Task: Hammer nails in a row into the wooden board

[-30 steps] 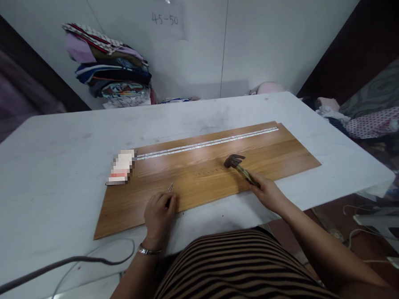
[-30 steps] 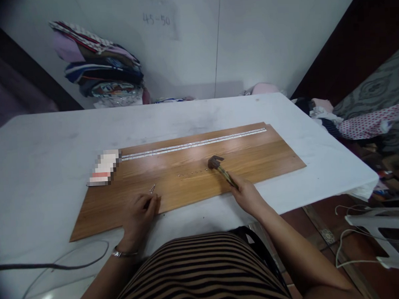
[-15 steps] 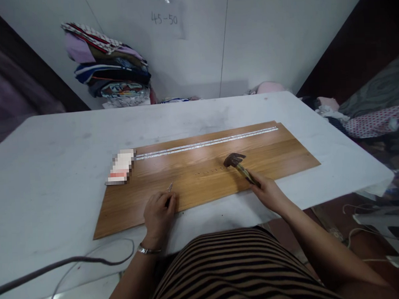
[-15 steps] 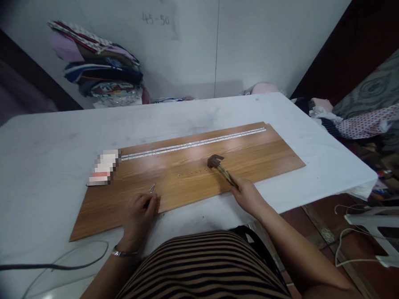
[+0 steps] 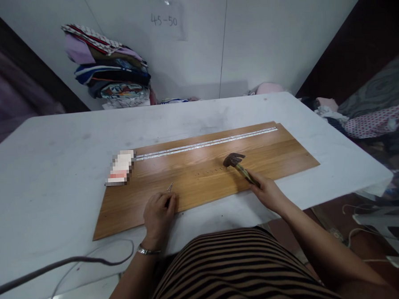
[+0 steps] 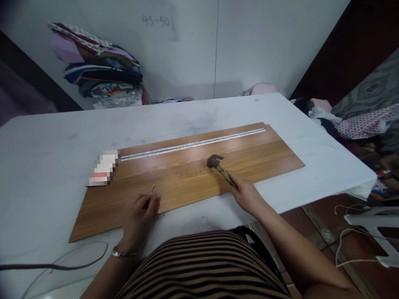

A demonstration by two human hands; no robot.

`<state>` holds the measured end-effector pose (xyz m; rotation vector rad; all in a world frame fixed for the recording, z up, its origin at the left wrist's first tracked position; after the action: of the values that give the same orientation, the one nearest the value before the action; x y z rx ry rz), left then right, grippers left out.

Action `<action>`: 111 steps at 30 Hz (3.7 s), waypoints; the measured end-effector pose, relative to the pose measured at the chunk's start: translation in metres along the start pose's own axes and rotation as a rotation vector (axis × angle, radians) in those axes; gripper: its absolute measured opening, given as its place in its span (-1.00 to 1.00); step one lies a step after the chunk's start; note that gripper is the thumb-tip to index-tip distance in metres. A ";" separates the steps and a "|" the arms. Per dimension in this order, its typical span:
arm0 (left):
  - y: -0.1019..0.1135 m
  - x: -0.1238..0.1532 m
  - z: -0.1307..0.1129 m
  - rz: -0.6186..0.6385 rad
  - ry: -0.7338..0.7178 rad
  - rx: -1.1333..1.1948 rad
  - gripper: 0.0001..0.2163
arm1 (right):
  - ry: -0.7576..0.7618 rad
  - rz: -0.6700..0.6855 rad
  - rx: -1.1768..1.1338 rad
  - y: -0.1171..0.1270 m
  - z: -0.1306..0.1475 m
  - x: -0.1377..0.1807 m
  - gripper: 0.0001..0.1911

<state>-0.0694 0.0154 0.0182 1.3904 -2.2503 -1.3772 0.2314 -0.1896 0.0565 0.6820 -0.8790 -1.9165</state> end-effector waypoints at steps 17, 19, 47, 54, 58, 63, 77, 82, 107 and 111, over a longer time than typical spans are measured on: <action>-0.001 0.000 0.002 0.005 0.003 -0.016 -0.72 | -0.005 0.010 -0.010 -0.002 -0.003 0.000 -0.47; -0.001 0.000 0.002 0.006 0.009 -0.011 -0.73 | 0.000 0.004 -0.014 -0.002 -0.003 0.000 -0.46; -0.001 0.001 0.003 -0.009 -0.007 -0.021 -0.74 | 0.013 0.011 -0.020 0.000 0.001 0.001 -0.44; -0.001 0.001 0.004 -0.003 -0.001 0.008 -0.75 | 0.008 0.024 -0.020 -0.002 0.001 0.000 -0.44; -0.003 0.002 0.006 -0.004 0.000 -0.003 -0.74 | 0.007 0.012 -0.028 0.000 0.002 0.000 -0.45; -0.002 0.002 0.005 -0.004 -0.002 -0.008 -0.75 | -0.016 0.032 -0.018 -0.002 0.000 0.000 -0.45; -0.002 0.001 0.004 0.008 0.004 0.009 -0.75 | -0.008 0.036 -0.002 -0.002 0.000 -0.001 -0.43; -0.002 0.001 0.004 0.007 0.020 0.012 -0.74 | 0.002 0.009 -0.008 -0.001 -0.001 0.000 -0.44; -0.001 0.000 0.002 0.007 0.035 0.011 -0.74 | -0.008 0.001 -0.014 -0.001 -0.003 0.001 -0.44; 0.000 0.002 0.001 -0.002 0.090 0.099 -0.74 | -0.014 -0.019 -0.007 -0.003 -0.011 0.002 -0.47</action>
<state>-0.0707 0.0147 0.0173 1.4542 -2.2877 -1.1938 0.2375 -0.1933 0.0469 0.6757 -0.8773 -1.9425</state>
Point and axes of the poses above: each hand's wrist, its own x-axis away from the middle knuckle, its own y-axis out of the back of the hand, z = x × y, the point moved 5 cm from there along -x, towards the middle knuckle, and after that the axes turned 7 degrees about x, right-handed, at the moved point
